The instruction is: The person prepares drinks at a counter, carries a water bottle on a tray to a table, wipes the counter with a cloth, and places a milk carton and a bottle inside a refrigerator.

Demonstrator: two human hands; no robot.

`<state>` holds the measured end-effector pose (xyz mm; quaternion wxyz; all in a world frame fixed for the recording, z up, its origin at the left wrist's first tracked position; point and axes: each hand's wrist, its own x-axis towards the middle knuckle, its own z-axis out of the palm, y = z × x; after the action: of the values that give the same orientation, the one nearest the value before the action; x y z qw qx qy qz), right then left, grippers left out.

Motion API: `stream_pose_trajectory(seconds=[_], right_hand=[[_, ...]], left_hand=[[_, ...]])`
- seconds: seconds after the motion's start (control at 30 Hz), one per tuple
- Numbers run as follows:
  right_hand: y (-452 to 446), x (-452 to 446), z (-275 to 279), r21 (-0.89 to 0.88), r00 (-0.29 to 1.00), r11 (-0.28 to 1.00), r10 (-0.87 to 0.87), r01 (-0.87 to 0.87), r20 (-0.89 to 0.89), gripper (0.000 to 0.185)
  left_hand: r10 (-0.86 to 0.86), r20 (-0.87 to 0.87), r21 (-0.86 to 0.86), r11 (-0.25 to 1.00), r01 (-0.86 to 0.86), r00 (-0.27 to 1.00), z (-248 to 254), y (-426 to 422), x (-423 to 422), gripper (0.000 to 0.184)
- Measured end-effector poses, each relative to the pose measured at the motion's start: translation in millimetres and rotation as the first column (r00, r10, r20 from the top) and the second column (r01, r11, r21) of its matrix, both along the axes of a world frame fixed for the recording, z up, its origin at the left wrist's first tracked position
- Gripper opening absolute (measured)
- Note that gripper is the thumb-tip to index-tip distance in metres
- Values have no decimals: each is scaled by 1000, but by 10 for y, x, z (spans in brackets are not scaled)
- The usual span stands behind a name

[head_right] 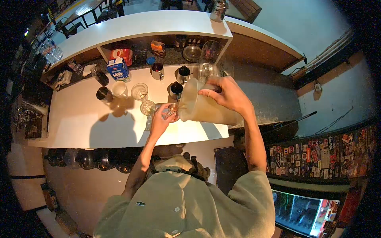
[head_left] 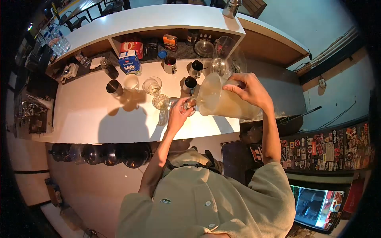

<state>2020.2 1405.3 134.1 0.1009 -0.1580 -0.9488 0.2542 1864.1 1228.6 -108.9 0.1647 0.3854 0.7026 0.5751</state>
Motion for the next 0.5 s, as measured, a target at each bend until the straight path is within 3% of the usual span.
stream_pose_trajectory(seconds=[0.5], right_hand=[[-36, 3, 29, 0, 1000, 1000, -15, 15, 4, 41]], left_hand=[[-7, 45, 72, 997, 3, 999, -156, 10, -7, 46]])
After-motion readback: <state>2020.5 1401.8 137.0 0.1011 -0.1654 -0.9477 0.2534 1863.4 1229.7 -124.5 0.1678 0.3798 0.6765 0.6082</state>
